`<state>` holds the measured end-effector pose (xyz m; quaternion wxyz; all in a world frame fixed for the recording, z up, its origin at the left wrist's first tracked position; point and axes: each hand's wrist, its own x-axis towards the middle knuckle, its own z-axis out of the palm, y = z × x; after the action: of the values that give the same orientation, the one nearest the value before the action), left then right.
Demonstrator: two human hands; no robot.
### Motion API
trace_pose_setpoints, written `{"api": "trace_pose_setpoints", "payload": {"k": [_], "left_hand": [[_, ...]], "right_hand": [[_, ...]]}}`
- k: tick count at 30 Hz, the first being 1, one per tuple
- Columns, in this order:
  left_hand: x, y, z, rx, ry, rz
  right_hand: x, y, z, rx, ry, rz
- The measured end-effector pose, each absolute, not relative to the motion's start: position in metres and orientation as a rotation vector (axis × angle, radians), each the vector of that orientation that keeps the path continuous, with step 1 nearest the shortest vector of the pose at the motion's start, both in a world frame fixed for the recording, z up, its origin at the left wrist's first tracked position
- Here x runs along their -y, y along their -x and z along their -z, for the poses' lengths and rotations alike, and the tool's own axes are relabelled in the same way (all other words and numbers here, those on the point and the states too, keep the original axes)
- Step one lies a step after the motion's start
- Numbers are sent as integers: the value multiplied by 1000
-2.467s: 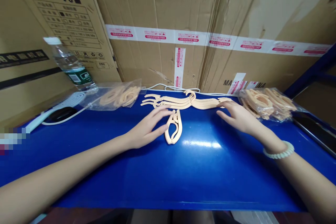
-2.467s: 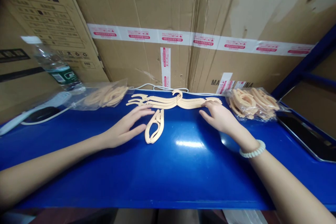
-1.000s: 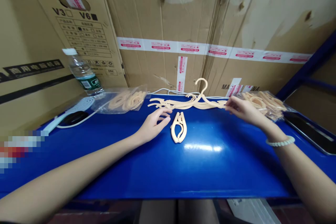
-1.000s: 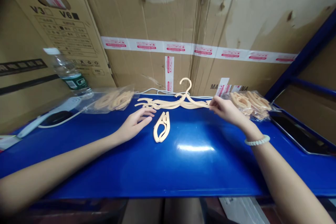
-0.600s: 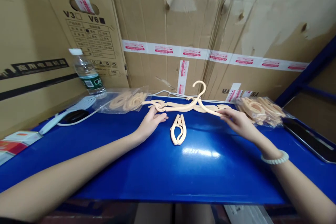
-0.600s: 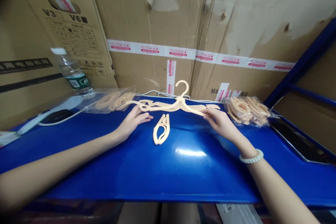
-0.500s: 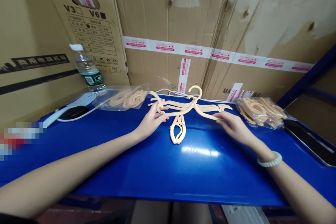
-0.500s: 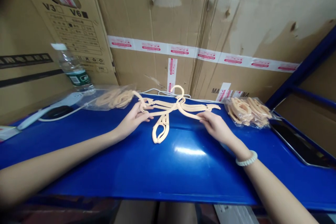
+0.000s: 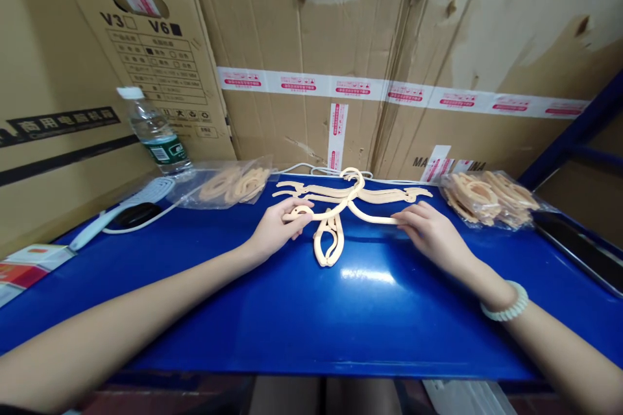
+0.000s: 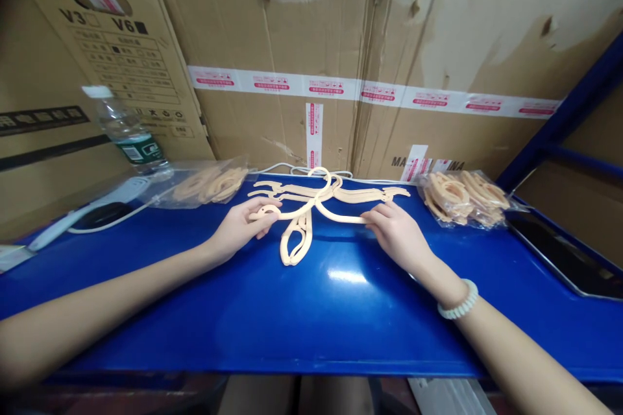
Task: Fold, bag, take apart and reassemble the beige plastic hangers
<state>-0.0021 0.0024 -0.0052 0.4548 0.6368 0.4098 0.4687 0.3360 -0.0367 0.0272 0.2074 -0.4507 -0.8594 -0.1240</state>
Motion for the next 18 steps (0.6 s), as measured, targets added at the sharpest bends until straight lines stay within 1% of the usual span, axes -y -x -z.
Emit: {"api": "trace_pose_setpoints", "payload": {"k": [4, 8, 10, 13, 18], "left_hand": [[-1, 2, 3, -1009, -1545, -1182], [0, 0, 7, -946, -1462, -1182], [1, -2, 9, -921, -1393, -1167], [5, -6, 8, -884, -1270, -1148], [17, -12, 0, -831, -1197, -1134]], "right_hand": [[41, -335, -22, 2347, 1454, 482], [42, -336, -23, 2333, 1466, 647], [43, -335, -25, 2311, 1432, 649], [45, -329, -29, 2248, 1298, 458], [44, -325, -33, 1957, 1184, -70]]}}
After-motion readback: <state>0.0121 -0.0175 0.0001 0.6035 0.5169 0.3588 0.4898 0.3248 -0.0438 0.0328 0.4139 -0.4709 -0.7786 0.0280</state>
